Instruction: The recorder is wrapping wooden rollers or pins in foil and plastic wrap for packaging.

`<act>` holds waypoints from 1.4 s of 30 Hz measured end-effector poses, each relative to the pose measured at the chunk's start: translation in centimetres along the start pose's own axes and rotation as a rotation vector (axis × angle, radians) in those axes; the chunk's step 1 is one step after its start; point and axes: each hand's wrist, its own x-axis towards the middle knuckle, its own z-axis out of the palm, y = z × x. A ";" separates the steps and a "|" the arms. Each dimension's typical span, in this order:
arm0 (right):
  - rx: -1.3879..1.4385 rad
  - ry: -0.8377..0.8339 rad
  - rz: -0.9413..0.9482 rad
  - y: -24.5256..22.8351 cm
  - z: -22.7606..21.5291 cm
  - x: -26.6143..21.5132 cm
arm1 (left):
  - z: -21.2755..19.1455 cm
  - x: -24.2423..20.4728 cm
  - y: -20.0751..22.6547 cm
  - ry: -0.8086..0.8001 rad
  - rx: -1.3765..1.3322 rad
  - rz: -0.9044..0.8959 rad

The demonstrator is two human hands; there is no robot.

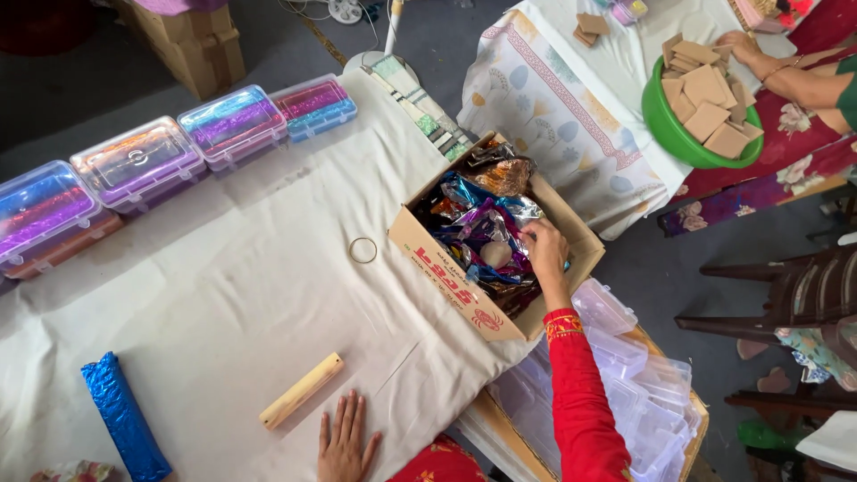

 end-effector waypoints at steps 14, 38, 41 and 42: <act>0.259 0.057 -0.021 -2.9 -5.6 1.0 | -1.8 0.6 0.6 -0.032 0.014 -0.028; 0.375 0.261 0.101 7.2 1.1 -1.0 | 0.7 -0.7 -0.9 -0.035 -0.002 -0.051; 0.132 0.116 0.054 4.6 2.1 -0.7 | 0.9 -1.7 -1.9 -0.026 -0.081 -0.136; 0.084 -0.009 0.014 3.9 2.3 -0.6 | 1.0 -2.0 -2.3 -0.029 -0.142 -0.195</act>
